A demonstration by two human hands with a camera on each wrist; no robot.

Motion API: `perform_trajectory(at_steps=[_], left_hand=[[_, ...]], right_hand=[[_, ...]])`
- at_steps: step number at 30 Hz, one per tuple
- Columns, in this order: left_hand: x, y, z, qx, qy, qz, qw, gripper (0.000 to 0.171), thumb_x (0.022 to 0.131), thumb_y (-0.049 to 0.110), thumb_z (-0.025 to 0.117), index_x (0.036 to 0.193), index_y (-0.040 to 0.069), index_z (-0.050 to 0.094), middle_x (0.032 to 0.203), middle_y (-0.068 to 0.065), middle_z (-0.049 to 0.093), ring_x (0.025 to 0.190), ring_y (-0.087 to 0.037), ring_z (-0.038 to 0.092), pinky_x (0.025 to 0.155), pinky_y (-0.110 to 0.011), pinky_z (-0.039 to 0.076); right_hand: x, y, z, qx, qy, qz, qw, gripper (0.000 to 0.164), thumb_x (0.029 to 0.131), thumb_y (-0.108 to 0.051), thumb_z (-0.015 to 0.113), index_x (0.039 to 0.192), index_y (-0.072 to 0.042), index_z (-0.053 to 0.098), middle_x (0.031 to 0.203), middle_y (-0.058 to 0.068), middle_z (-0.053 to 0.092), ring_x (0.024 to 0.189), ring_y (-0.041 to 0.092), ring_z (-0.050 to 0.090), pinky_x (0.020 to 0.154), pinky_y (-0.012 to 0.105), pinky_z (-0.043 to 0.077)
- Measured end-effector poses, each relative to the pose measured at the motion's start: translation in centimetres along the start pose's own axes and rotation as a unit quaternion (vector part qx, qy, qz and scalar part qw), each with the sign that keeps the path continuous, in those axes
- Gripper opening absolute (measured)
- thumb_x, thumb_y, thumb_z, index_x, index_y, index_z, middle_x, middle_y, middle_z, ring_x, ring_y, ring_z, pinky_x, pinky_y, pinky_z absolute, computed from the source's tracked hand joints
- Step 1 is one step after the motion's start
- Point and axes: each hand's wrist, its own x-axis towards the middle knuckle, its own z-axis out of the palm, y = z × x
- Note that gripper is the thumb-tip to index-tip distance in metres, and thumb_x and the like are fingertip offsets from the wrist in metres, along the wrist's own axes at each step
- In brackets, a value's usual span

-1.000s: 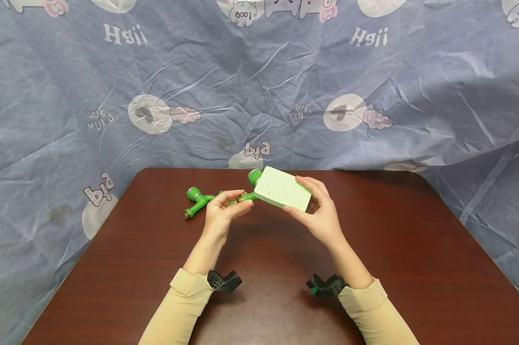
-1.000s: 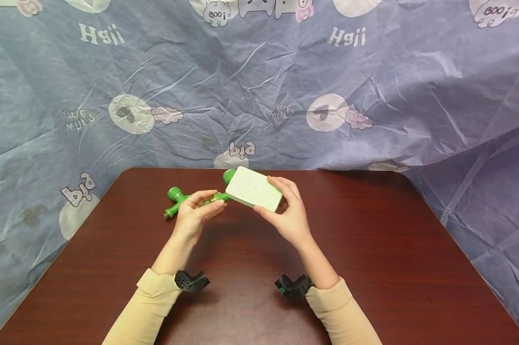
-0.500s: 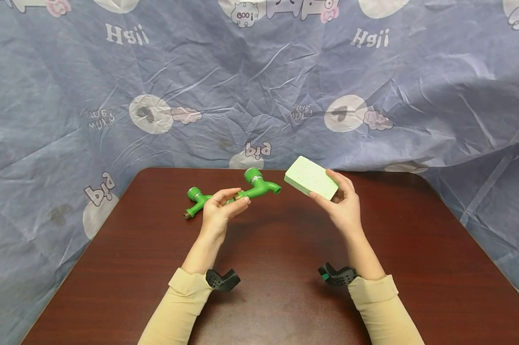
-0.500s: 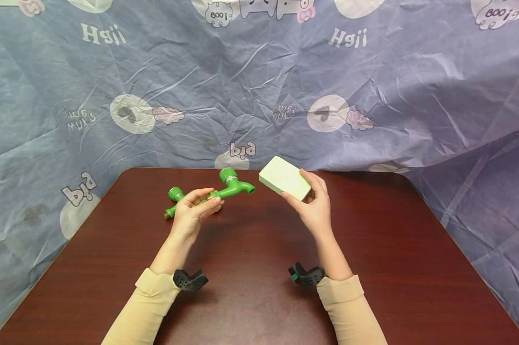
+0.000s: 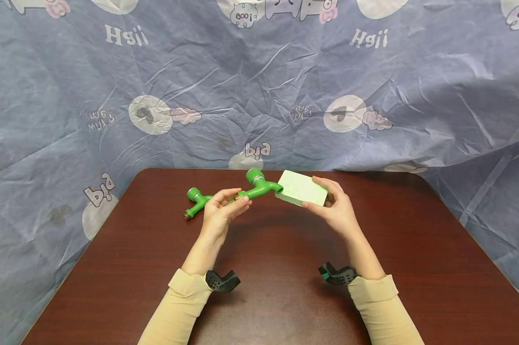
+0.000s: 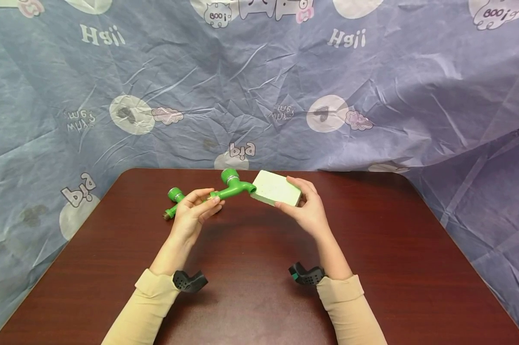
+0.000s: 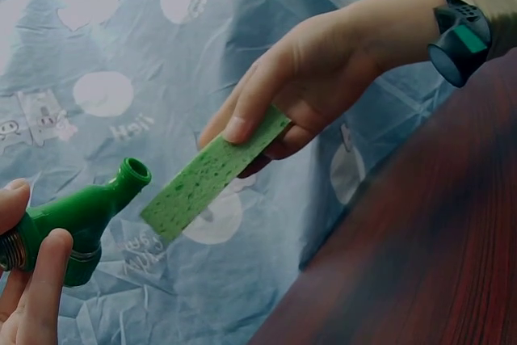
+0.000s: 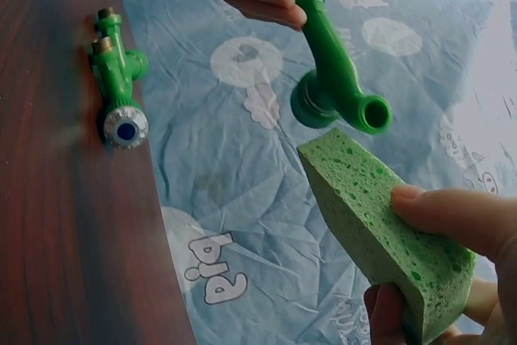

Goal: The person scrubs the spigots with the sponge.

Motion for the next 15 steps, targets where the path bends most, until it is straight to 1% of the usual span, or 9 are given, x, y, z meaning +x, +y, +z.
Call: perform_trajectory(at_steps=[2, 6, 9, 15], left_hand=[[0.0, 0.0, 0.0, 0.003, 0.000, -0.002, 1.0000, 0.030, 0.078, -0.018, 0.061, 0.095, 0.007, 0.068, 0.085, -0.009, 0.063, 0.074, -0.024, 0.070, 0.073, -0.034, 0.057], [0.0, -0.1, 0.0, 0.013, -0.002, -0.006, 0.9999, 0.031, 0.079, -0.016, 0.062, 0.095, 0.010, 0.069, 0.088, -0.010, 0.063, 0.075, -0.023, 0.070, 0.074, -0.034, 0.057], [0.1, -0.1, -0.1, 0.022, -0.002, -0.003, 0.9997, 0.032, 0.080, -0.014, 0.063, 0.099, 0.010, 0.069, 0.089, -0.010, 0.062, 0.076, -0.022, 0.069, 0.076, -0.034, 0.057], [0.0, -0.3, -0.2, 0.022, -0.016, 0.010, 0.9996, 0.034, 0.079, -0.018, 0.062, 0.099, 0.009, 0.070, 0.092, -0.008, 0.065, 0.076, -0.023, 0.069, 0.076, -0.036, 0.056]], right_hand=[[-0.1, -0.3, 0.3, -0.004, -0.014, -0.001, 1.000, 0.063, 0.074, 0.009, 0.073, 0.131, 0.010, 0.047, 0.131, 0.022, 0.040, 0.093, 0.012, 0.052, 0.073, 0.012, 0.048], [0.1, 0.5, 0.6, 0.003, -0.026, 0.008, 1.000, 0.064, 0.074, 0.007, 0.075, 0.132, 0.006, 0.048, 0.132, 0.018, 0.041, 0.092, 0.009, 0.054, 0.073, 0.012, 0.049], [0.3, 1.5, 0.6, 0.013, -0.023, 0.009, 1.000, 0.065, 0.073, 0.005, 0.077, 0.133, 0.002, 0.049, 0.132, 0.014, 0.041, 0.093, 0.010, 0.054, 0.073, 0.013, 0.049], [0.2, 1.6, 0.6, 0.024, -0.012, -0.007, 1.000, 0.066, 0.072, 0.006, 0.078, 0.132, 0.001, 0.051, 0.131, 0.013, 0.042, 0.092, 0.012, 0.055, 0.071, 0.013, 0.050]])
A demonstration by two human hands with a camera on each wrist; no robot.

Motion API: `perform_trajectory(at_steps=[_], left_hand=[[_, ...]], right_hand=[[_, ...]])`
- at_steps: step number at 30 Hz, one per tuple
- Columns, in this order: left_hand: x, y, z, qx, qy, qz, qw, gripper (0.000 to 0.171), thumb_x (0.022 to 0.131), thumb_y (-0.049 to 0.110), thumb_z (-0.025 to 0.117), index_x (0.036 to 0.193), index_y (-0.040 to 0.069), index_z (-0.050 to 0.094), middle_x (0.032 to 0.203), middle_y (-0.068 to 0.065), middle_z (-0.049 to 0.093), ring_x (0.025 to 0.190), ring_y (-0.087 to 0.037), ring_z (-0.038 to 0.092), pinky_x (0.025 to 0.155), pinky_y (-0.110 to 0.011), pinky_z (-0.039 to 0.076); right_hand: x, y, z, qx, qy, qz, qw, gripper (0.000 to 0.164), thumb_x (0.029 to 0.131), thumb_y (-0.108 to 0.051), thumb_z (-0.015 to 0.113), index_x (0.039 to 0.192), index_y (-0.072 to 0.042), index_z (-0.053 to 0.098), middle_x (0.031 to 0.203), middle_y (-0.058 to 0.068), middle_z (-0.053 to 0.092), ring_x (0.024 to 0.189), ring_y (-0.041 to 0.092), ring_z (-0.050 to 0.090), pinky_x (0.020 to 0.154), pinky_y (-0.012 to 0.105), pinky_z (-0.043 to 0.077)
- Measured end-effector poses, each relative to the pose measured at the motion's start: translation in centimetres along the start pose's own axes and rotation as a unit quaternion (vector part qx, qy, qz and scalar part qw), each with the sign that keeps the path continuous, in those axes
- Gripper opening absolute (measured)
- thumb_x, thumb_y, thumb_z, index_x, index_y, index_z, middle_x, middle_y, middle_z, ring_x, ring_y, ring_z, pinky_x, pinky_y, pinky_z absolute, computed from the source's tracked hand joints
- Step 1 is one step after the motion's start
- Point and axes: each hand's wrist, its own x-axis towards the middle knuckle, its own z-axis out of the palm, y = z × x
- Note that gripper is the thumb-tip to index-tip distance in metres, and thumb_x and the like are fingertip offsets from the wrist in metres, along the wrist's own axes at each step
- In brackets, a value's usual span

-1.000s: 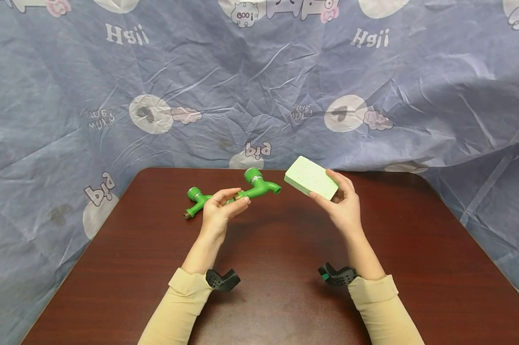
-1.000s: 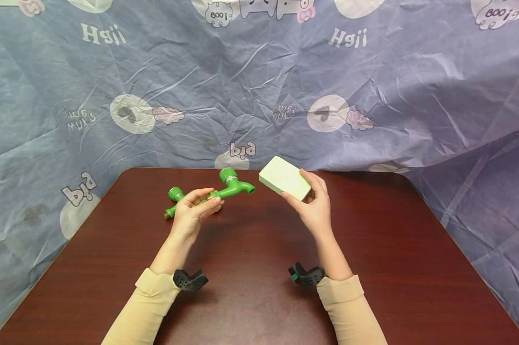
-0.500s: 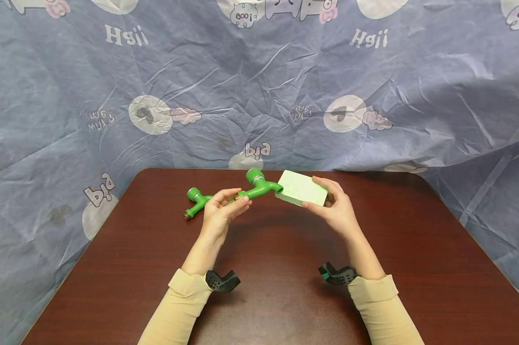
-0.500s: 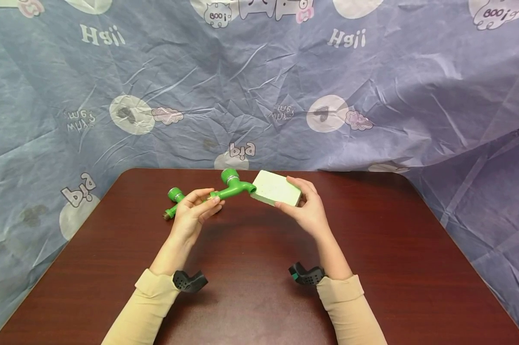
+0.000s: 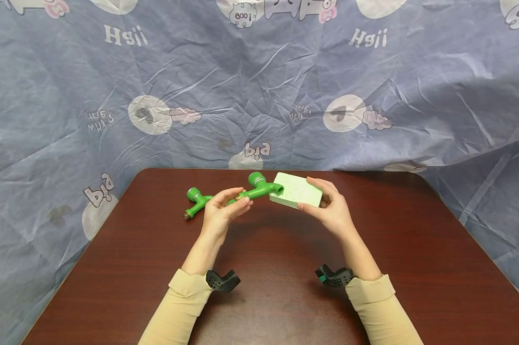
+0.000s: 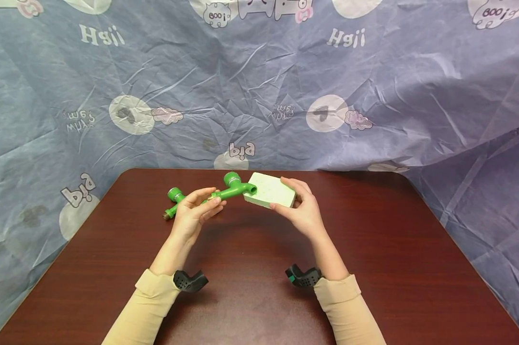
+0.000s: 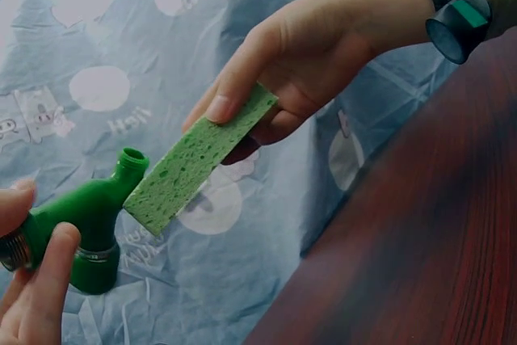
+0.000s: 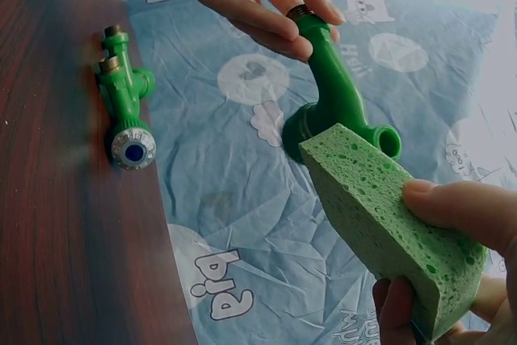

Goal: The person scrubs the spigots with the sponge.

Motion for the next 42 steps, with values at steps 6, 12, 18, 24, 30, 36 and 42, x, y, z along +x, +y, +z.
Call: perform_trajectory(at_steps=[6, 12, 18, 24, 30, 36, 42], left_hand=[[-0.10, 0.00, 0.02, 0.002, -0.003, 0.003, 1.0000, 0.036, 0.076, -0.021, 0.062, 0.104, 0.002, 0.068, 0.096, -0.009, 0.067, 0.077, -0.023, 0.070, 0.075, -0.035, 0.057], [-0.03, -0.06, -0.14, 0.046, 0.008, 0.004, 0.9989, 0.036, 0.073, -0.016, 0.069, 0.106, -0.003, 0.067, 0.097, -0.008, 0.069, 0.078, -0.018, 0.068, 0.074, -0.034, 0.057], [0.00, -0.20, -0.16, 0.084, 0.012, 0.018, 0.9962, 0.041, 0.068, -0.015, 0.073, 0.108, -0.015, 0.061, 0.081, -0.003, 0.070, 0.072, -0.013, 0.067, 0.066, -0.030, 0.058], [-0.05, -0.23, -0.02, 0.113, 0.019, 0.005, 0.9934, 0.036, 0.064, -0.013, 0.077, 0.097, 0.000, 0.070, 0.083, 0.000, 0.070, 0.072, -0.013, 0.066, 0.066, -0.025, 0.055], [-0.09, -0.22, 0.30, 0.141, 0.045, 0.005, 0.9890, 0.042, 0.065, -0.010, 0.079, 0.105, -0.008, 0.066, 0.083, 0.001, 0.070, 0.071, -0.014, 0.067, 0.063, -0.022, 0.053], [-0.17, -0.18, 0.48, 0.126, 0.074, 0.035, 0.9886, 0.037, 0.066, -0.010, 0.079, 0.101, -0.004, 0.070, 0.078, 0.001, 0.069, 0.072, -0.012, 0.067, 0.066, -0.024, 0.056], [-0.15, -0.48, 0.43, 0.124, 0.078, 0.042, 0.9883, 0.033, 0.065, -0.008, 0.080, 0.094, 0.004, 0.073, 0.077, 0.000, 0.069, 0.070, -0.011, 0.066, 0.066, -0.024, 0.056]], right_hand=[[0.01, -0.07, -0.06, -0.003, 0.002, 0.008, 1.000, 0.065, 0.073, 0.004, 0.078, 0.132, 0.001, 0.051, 0.132, 0.012, 0.042, 0.093, 0.011, 0.054, 0.071, 0.013, 0.050], [0.00, -0.06, -0.19, -0.002, 0.012, 0.005, 1.000, 0.065, 0.073, 0.002, 0.078, 0.132, -0.001, 0.052, 0.130, 0.008, 0.044, 0.094, 0.013, 0.054, 0.071, 0.014, 0.051], [-0.04, 0.02, -0.17, 0.007, 0.021, 0.001, 1.000, 0.065, 0.073, 0.003, 0.078, 0.132, 0.001, 0.051, 0.131, 0.007, 0.044, 0.093, 0.012, 0.054, 0.071, 0.015, 0.051], [-0.01, 0.03, -0.10, 0.013, 0.031, 0.006, 0.999, 0.066, 0.074, 0.005, 0.076, 0.133, 0.001, 0.050, 0.133, 0.009, 0.041, 0.095, 0.012, 0.054, 0.071, 0.014, 0.051], [0.05, 0.00, 0.07, 0.016, 0.037, 0.010, 0.999, 0.066, 0.073, 0.006, 0.076, 0.133, -0.002, 0.051, 0.134, 0.010, 0.041, 0.095, 0.011, 0.053, 0.072, 0.013, 0.050], [0.06, -0.25, -0.03, 0.024, 0.061, 0.023, 0.998, 0.065, 0.076, 0.004, 0.075, 0.134, 0.000, 0.049, 0.131, 0.008, 0.042, 0.092, 0.012, 0.054, 0.071, 0.013, 0.050], [0.00, -0.86, 0.35, 0.069, 0.083, 0.006, 0.994, 0.064, 0.074, 0.010, 0.073, 0.133, 0.001, 0.050, 0.126, 0.007, 0.044, 0.095, 0.014, 0.054, 0.074, 0.015, 0.050]])
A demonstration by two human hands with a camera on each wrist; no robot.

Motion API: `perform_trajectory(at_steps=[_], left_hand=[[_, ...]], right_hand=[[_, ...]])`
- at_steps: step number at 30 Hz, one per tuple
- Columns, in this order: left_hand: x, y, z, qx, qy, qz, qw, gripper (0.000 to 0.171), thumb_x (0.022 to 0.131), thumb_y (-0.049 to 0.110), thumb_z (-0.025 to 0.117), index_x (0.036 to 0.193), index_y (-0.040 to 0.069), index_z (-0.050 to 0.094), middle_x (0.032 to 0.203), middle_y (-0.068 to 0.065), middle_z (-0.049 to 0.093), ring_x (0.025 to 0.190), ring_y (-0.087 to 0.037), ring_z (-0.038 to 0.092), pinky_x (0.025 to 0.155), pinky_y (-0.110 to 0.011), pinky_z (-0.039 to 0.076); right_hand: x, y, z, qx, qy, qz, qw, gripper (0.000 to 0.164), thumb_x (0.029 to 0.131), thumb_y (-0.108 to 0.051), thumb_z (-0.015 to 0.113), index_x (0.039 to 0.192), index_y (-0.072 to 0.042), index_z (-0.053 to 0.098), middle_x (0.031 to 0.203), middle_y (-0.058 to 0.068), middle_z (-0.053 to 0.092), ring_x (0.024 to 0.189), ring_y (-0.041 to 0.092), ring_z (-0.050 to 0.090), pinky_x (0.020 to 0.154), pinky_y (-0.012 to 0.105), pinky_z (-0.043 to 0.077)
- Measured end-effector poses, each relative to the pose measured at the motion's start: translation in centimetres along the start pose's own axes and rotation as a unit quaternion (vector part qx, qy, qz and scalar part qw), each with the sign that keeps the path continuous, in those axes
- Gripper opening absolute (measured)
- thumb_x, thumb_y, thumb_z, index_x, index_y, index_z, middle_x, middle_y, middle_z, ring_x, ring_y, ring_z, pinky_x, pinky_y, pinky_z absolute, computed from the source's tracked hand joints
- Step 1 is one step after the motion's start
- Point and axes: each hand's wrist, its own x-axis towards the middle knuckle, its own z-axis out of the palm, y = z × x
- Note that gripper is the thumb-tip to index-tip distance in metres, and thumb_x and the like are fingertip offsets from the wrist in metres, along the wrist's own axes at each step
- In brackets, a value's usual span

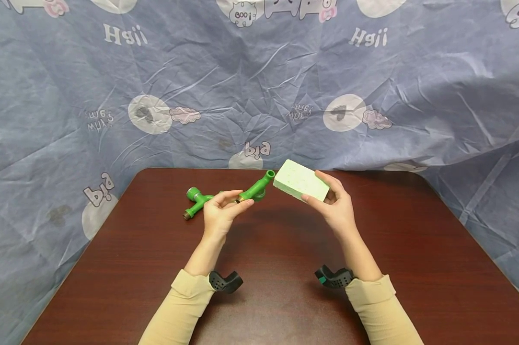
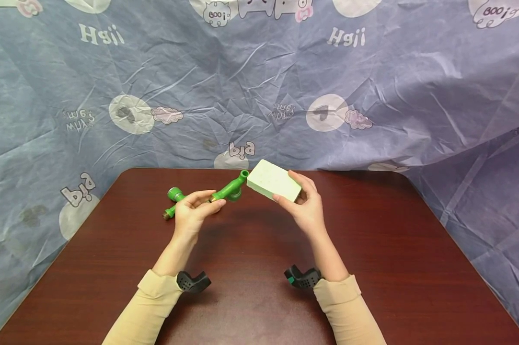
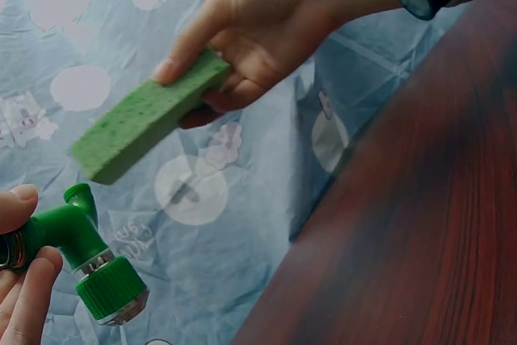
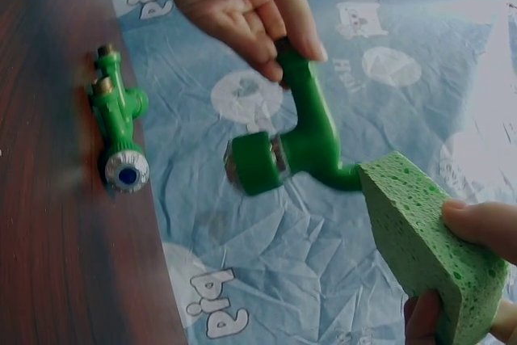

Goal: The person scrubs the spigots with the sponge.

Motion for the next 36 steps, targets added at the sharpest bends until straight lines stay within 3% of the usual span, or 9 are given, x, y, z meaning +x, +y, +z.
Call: perform_trajectory(at_steps=[5, 9, 15, 21, 25, 29, 31, 36], left_hand=[[-0.1, -0.3, 0.2, 0.003, -0.010, 0.005, 0.9999, 0.035, 0.064, -0.007, 0.081, 0.097, -0.003, 0.070, 0.076, 0.000, 0.069, 0.069, -0.011, 0.067, 0.066, -0.024, 0.056], [-0.3, -0.3, 0.5, 0.004, -0.009, 0.007, 0.9999, 0.032, 0.064, -0.008, 0.081, 0.094, 0.000, 0.071, 0.076, 0.000, 0.069, 0.068, -0.012, 0.066, 0.065, -0.024, 0.056], [-0.5, -0.4, 0.8, 0.009, -0.010, -0.001, 0.9999, 0.034, 0.067, -0.007, 0.079, 0.099, -0.007, 0.068, 0.078, -0.002, 0.069, 0.069, -0.012, 0.066, 0.066, -0.027, 0.057], [-0.5, -0.4, 0.8, -0.003, -0.011, -0.005, 0.9999, 0.035, 0.068, -0.008, 0.078, 0.101, -0.009, 0.067, 0.078, -0.003, 0.069, 0.068, -0.013, 0.066, 0.066, -0.031, 0.058], [-0.5, -0.4, 0.8, -0.015, -0.014, -0.004, 0.9998, 0.033, 0.068, -0.009, 0.077, 0.100, -0.007, 0.068, 0.076, -0.004, 0.068, 0.064, -0.014, 0.066, 0.065, -0.034, 0.058], [-0.6, -0.4, 0.8, -0.017, -0.013, -0.006, 0.9998, 0.033, 0.069, -0.009, 0.077, 0.100, -0.007, 0.067, 0.076, -0.004, 0.068, 0.064, -0.014, 0.066, 0.065, -0.034, 0.058], [-0.9, 0.3, 1.0, -0.014, -0.013, -0.010, 0.9998, 0.033, 0.070, -0.010, 0.076, 0.101, -0.009, 0.066, 0.076, -0.004, 0.067, 0.063, -0.013, 0.066, 0.065, -0.032, 0.058], [-0.6, -0.3, 0.8, -0.011, -0.014, 0.013, 0.9998, 0.032, 0.070, -0.006, 0.077, 0.100, -0.007, 0.068, 0.077, -0.008, 0.068, 0.063, -0.015, 0.066, 0.065, -0.035, 0.058]], right_hand=[[-0.4, -0.5, 1.0, 0.032, -0.007, -0.019, 0.999, 0.066, 0.072, 0.015, 0.072, 0.133, 0.003, 0.049, 0.126, 0.006, 0.045, 0.098, 0.016, 0.053, 0.074, 0.016, 0.051], [-1.0, -0.4, 2.1, 0.044, -0.024, -0.045, 0.998, 0.067, 0.071, 0.018, 0.071, 0.133, 0.003, 0.049, 0.128, 0.007, 0.043, 0.101, 0.018, 0.053, 0.075, 0.016, 0.051], [-2.0, 0.0, 4.1, 0.022, -0.056, -0.077, 0.995, 0.068, 0.070, 0.016, 0.074, 0.133, 0.004, 0.049, 0.132, 0.014, 0.039, 0.100, 0.018, 0.054, 0.075, 0.016, 0.051], [-2.6, -1.5, 4.5, -0.022, 0.001, -0.091, 0.996, 0.066, 0.071, 0.016, 0.073, 0.131, 0.010, 0.047, 0.131, 0.021, 0.038, 0.097, 0.017, 0.051, 0.073, 0.013, 0.048], [-2.4, -2.0, 4.0, -0.009, 0.041, -0.082, 0.996, 0.065, 0.071, 0.018, 0.071, 0.130, 0.011, 0.047, 0.130, 0.020, 0.038, 0.098, 0.017, 0.051, 0.074, 0.013, 0.047], [-1.9, -0.5, 3.7, 0.004, 0.028, -0.088, 0.996, 0.066, 0.071, 0.015, 0.073, 0.132, 0.006, 0.049, 0.130, 0.015, 0.040, 0.099, 0.019, 0.053, 0.076, 0.014, 0.048], [-2.1, -0.4, 3.9, -0.002, 0.012, -0.090, 0.996, 0.066, 0.072, 0.014, 0.074, 0.132, 0.006, 0.048, 0.131, 0.016, 0.039, 0.098, 0.018, 0.052, 0.075, 0.014, 0.048], [-2.6, -2.0, 4.3, -0.027, 0.020, -0.087, 0.996, 0.065, 0.072, 0.016, 0.072, 0.131, 0.011, 0.046, 0.131, 0.023, 0.037, 0.096, 0.018, 0.052, 0.073, 0.014, 0.048]])
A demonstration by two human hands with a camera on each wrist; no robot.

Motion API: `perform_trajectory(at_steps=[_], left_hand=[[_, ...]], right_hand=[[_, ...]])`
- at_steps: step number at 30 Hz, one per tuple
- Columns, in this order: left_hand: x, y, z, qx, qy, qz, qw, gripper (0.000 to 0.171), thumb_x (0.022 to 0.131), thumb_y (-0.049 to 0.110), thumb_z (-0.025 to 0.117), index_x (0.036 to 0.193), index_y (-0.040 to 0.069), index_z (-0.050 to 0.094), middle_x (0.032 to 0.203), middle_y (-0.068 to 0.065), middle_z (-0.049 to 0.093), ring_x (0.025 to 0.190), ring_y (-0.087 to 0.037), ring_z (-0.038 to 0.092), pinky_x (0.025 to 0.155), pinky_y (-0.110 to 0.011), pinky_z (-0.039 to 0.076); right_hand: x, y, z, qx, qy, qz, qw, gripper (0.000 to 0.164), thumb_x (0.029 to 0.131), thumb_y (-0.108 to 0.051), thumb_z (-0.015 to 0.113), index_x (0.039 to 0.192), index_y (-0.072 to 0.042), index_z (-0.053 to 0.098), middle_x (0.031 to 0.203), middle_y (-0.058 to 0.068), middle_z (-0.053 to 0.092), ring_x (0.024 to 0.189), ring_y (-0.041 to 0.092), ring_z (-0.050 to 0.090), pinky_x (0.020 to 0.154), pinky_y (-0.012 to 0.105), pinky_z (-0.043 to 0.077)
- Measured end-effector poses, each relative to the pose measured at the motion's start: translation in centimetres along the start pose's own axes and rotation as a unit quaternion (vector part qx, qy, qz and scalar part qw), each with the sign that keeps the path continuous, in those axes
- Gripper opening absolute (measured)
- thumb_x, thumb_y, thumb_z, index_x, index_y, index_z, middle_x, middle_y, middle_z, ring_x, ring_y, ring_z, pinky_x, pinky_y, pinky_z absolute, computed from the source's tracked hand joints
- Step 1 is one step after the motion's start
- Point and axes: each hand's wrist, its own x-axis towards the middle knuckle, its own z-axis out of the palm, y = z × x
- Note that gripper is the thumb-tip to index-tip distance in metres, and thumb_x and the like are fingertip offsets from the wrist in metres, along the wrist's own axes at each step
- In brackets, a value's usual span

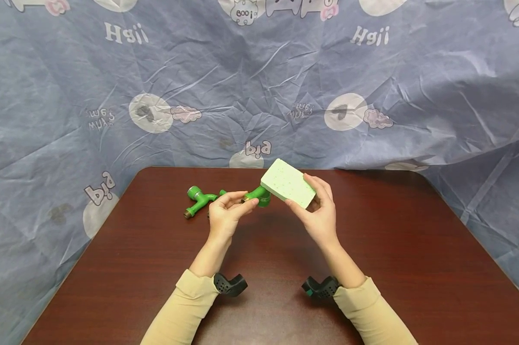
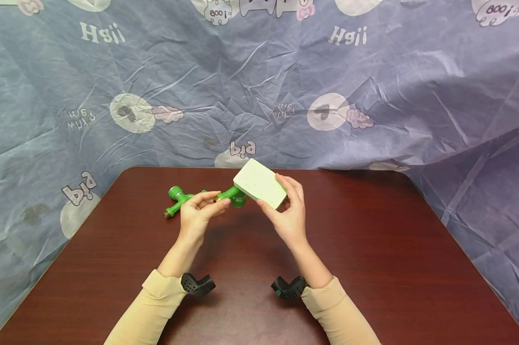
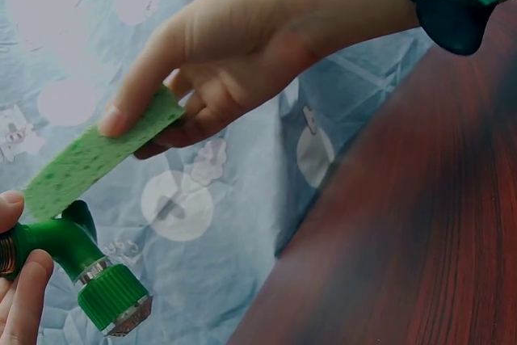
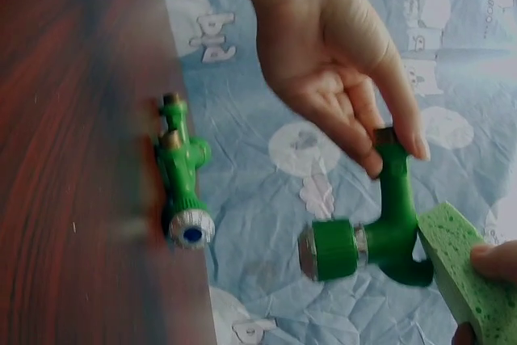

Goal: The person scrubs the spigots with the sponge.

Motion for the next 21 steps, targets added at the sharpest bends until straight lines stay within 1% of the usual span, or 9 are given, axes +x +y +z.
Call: perform_trajectory(at_steps=[1, 5, 6, 7, 8, 11, 12, 16, 21], left_hand=[[0.7, -1.8, -0.6, -0.011, -0.006, 0.014, 0.9998, 0.032, 0.069, -0.004, 0.079, 0.099, -0.004, 0.069, 0.079, -0.009, 0.068, 0.063, -0.016, 0.066, 0.065, -0.035, 0.058], [2.2, -5.7, -2.2, -0.026, -0.025, 0.048, 0.9982, 0.034, 0.068, 0.005, 0.083, 0.100, 0.002, 0.071, 0.082, -0.011, 0.069, 0.066, -0.019, 0.067, 0.063, -0.034, 0.058], [2.3, -5.7, -2.2, -0.027, -0.025, 0.049, 0.9981, 0.034, 0.068, 0.006, 0.083, 0.100, 0.002, 0.071, 0.082, -0.012, 0.069, 0.066, -0.020, 0.067, 0.063, -0.034, 0.058], [2.3, -5.6, -2.2, -0.025, -0.025, 0.049, 0.9982, 0.034, 0.068, 0.006, 0.083, 0.100, 0.002, 0.071, 0.082, -0.012, 0.069, 0.066, -0.019, 0.067, 0.063, -0.034, 0.058], [1.7, -4.3, -1.8, -0.014, -0.018, 0.045, 0.9987, 0.035, 0.069, 0.006, 0.083, 0.101, 0.001, 0.071, 0.082, -0.012, 0.069, 0.065, -0.020, 0.067, 0.063, -0.036, 0.058], [0.9, -2.1, -0.9, -0.018, -0.008, 0.025, 0.9995, 0.032, 0.068, 0.002, 0.082, 0.098, -0.003, 0.070, 0.079, -0.012, 0.068, 0.063, -0.019, 0.067, 0.064, -0.037, 0.058], [0.3, -0.7, -0.5, -0.012, 0.001, 0.014, 0.9998, 0.032, 0.069, 0.001, 0.081, 0.098, -0.004, 0.069, 0.078, -0.012, 0.068, 0.062, -0.019, 0.067, 0.064, -0.038, 0.058], [0.1, 0.1, -0.1, -0.031, 0.012, -0.002, 0.9995, 0.028, 0.069, -0.004, 0.079, 0.095, -0.005, 0.069, 0.076, -0.011, 0.069, 0.062, -0.018, 0.067, 0.064, -0.035, 0.058], [0.3, -0.6, -0.3, -0.039, 0.014, 0.031, 0.9987, 0.030, 0.068, 0.005, 0.083, 0.094, -0.002, 0.071, 0.078, -0.011, 0.068, 0.063, -0.017, 0.067, 0.062, -0.032, 0.058]], right_hand=[[0.1, 0.0, -0.1, 0.001, 0.010, 0.000, 1.000, 0.065, 0.072, 0.017, 0.072, 0.131, 0.011, 0.046, 0.131, 0.023, 0.037, 0.096, 0.018, 0.052, 0.073, 0.014, 0.048], [0.4, 0.0, -0.4, 0.006, 0.044, -0.003, 0.999, 0.065, 0.070, 0.019, 0.071, 0.129, 0.012, 0.047, 0.130, 0.022, 0.038, 0.096, 0.017, 0.053, 0.073, 0.013, 0.048], [0.5, 0.0, -0.5, 0.009, 0.049, -0.005, 0.999, 0.065, 0.070, 0.020, 0.071, 0.129, 0.012, 0.047, 0.130, 0.022, 0.038, 0.096, 0.016, 0.053, 0.073, 0.013, 0.048], [0.5, 0.0, -0.5, 0.010, 0.052, -0.008, 0.999, 0.065, 0.069, 0.020, 0.071, 0.129, 0.012, 0.047, 0.129, 0.021, 0.038, 0.096, 0.016, 0.053, 0.073, 0.013, 0.048], [0.5, 0.0, -0.6, 0.011, 0.053, -0.012, 0.998, 0.065, 0.069, 0.020, 0.071, 0.129, 0.012, 0.047, 0.129, 0.021, 0.038, 0.096, 0.016, 0.053, 0.073, 0.013, 0.048], [0.4, 0.4, -0.6, 0.018, 0.050, -0.027, 0.998, 0.064, 0.069, 0.020, 0.071, 0.128, 0.012, 0.048, 0.130, 0.019, 0.038, 0.099, 0.017, 0.052, 0.075, 0.014, 0.048], [0.4, 0.8, -0.6, 0.020, 0.049, -0.032, 0.998, 0.064, 0.069, 0.020, 0.071, 0.128, 0.011, 0.048, 0.130, 0.017, 0.038, 0.100, 0.017, 0.052, 0.076, 0.014, 0.048], [0.4, 2.8, -0.5, 0.015, 0.049, -0.045, 0.998, 0.066, 0.069, 0.017, 0.073, 0.130, 0.004, 0.051, 0.130, 0.009, 0.039, 0.104, 0.018, 0.051, 0.079, 0.016, 0.048], [0.3, 4.4, -0.2, 0.011, 0.050, -0.066, 0.997, 0.067, 0.068, 0.015, 0.075, 0.130, 0.000, 0.053, 0.129, 0.006, 0.039, 0.107, 0.019, 0.049, 0.082, 0.017, 0.047]])
